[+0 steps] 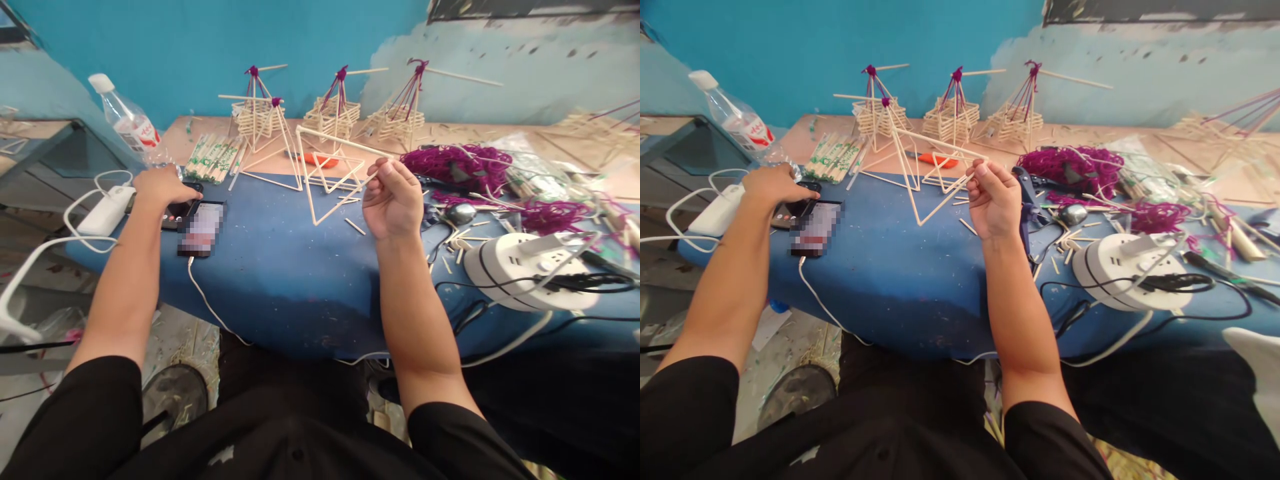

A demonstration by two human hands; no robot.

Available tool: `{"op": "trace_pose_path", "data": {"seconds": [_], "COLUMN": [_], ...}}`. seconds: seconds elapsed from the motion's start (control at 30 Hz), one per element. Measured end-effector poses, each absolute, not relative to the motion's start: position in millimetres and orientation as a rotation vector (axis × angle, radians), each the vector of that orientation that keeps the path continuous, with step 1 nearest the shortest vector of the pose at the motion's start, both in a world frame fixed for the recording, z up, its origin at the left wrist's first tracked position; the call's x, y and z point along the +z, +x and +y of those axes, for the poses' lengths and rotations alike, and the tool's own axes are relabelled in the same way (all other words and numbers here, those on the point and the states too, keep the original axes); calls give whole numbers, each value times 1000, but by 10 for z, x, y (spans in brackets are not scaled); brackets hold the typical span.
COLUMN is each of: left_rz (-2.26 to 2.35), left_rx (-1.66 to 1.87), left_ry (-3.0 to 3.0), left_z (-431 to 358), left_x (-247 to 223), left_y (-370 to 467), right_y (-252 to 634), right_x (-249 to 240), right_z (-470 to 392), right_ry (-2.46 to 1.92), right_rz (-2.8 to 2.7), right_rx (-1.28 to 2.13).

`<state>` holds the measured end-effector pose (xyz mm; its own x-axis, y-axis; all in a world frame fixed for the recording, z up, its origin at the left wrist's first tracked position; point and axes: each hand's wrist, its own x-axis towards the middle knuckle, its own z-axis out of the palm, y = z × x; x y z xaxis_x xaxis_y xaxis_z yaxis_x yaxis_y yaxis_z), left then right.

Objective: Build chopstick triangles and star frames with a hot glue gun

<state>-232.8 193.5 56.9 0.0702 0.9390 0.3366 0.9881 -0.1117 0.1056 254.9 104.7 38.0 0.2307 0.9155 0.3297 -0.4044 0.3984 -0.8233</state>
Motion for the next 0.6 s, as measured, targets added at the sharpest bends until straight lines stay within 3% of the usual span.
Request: {"op": "trace_pose_path", "data": {"seconds": [0.33, 0.6], "left_rz": [-2467, -2349], "left_rx": [4, -175], "left_ry": [-1925, -2008], "left_z": [1873, 1133], "left_x": [1009, 1164], "left_y": [-1922, -1251], "right_y": [2536, 2489], "right_x": [374, 432], "right_z": [1044, 982], "right_ry": [-670, -663], "right_rz": [-923, -894], "right_rx": [1026, 1082]}}
